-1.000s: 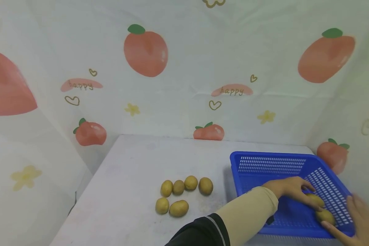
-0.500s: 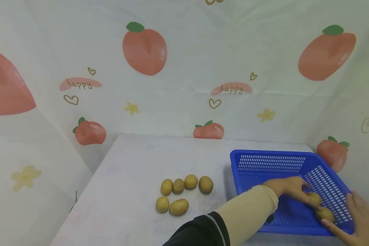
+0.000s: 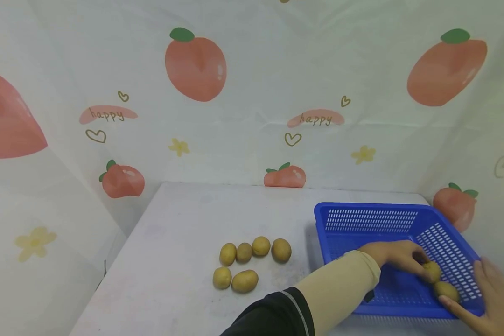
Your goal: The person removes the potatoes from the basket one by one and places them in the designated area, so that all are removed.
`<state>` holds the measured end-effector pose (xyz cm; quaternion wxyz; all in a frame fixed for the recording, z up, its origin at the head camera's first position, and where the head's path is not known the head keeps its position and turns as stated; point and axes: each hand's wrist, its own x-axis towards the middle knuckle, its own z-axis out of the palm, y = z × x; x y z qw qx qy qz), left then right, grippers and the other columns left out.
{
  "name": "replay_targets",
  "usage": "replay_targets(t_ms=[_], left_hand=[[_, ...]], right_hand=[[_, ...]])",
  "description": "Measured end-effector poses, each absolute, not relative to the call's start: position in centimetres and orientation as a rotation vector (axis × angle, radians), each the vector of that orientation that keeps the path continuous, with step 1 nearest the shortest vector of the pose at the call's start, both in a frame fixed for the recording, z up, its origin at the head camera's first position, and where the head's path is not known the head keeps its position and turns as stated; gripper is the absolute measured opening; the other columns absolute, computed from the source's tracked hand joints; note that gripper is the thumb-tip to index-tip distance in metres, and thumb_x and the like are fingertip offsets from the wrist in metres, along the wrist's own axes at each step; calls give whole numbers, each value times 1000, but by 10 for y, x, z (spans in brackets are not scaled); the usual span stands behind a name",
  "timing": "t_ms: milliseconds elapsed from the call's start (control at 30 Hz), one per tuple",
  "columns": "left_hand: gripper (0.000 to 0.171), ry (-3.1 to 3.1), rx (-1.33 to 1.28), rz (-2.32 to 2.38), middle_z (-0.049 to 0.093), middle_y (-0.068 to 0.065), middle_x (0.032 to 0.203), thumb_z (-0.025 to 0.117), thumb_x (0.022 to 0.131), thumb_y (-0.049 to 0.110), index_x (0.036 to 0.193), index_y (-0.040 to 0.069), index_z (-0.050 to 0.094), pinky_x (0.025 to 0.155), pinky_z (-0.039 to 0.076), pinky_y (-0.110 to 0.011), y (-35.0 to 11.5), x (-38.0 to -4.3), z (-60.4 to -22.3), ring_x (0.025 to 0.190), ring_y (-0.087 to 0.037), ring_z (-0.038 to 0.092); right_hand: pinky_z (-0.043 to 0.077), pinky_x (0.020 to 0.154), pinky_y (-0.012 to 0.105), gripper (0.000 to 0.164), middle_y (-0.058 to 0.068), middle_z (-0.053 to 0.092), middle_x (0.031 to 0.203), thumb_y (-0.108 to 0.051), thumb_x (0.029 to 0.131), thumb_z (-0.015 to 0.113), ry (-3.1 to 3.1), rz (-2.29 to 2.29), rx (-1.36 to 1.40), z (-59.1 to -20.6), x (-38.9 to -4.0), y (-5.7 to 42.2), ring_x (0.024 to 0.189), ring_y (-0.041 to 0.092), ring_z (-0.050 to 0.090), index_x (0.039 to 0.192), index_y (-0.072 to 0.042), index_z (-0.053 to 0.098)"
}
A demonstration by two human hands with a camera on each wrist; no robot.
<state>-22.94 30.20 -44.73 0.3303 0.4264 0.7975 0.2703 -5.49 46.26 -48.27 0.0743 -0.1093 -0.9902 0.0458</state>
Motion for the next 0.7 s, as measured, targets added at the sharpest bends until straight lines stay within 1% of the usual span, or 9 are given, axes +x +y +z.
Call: replay_targets(t_ms=[100,233,267,333,433,500,567,667,700], left_hand=[[44,2050,1116,724,69,20,131,70,99,23,142,23,66,89,37,2,301,-229,-446,111,13,60],[48,2047,1140,704,70,17,134,69,100,21,148,24,62,88,37,3,301,-228,-446,111,11,61],[49,2048,1143,695,69,17,135,69,100,21,148,24,62,88,37,3,301,-228,-446,110,11,61],[49,2045,1154,685,69,17,135,69,99,20,148,25,62,88,37,2,300,-228,-447,110,11,61],[50,2046,1153,675,70,17,133,69,99,18,148,26,62,86,38,1,300,-227,-447,107,11,61],[49,2046,1138,681,71,17,129,69,99,17,147,27,63,84,39,0,301,-226,-446,104,11,61],[46,2045,1136,686,71,17,125,69,99,16,143,26,66,82,40,0,301,-225,-446,100,10,60],[40,2041,1139,689,71,17,123,69,98,14,137,23,70,80,40,-1,300,-224,-445,98,10,59],[38,2029,1131,703,71,17,123,69,98,12,135,22,71,79,41,-1,299,-224,-445,97,10,59]], right_hand=[[6,114,84,130,47,-13,161,-69,93,61,-2967,126,-328,-483,-55,462,152,65,-8,155,25,-4],[-2,118,79,129,46,-12,162,-69,93,61,-2951,139,-318,-485,-54,462,154,62,-11,155,24,-2],[-5,118,77,129,45,-12,163,-69,93,61,-2947,144,-316,-485,-54,462,154,62,-11,155,24,-2],[-16,121,67,128,46,-10,163,-68,93,63,-2930,162,-292,-487,-54,463,154,61,-12,155,24,-1],[-22,120,59,127,46,-9,163,-66,93,64,-2911,175,-266,-488,-55,464,155,60,-13,155,24,0],[-22,121,59,127,46,-9,163,-66,93,65,-2908,180,-266,-489,-54,464,155,59,-14,156,24,0],[-20,121,63,128,45,-12,163,-66,93,64,-2916,177,-285,-489,-54,463,155,59,-15,156,23,-2],[-19,121,64,128,44,-13,164,-67,93,63,-2925,172,-304,-488,-53,462,155,58,-15,156,23,-3],[-21,121,62,128,44,-13,164,-67,93,63,-2925,173,-303,-488,-54,462,155,58,-15,156,23,-3]])
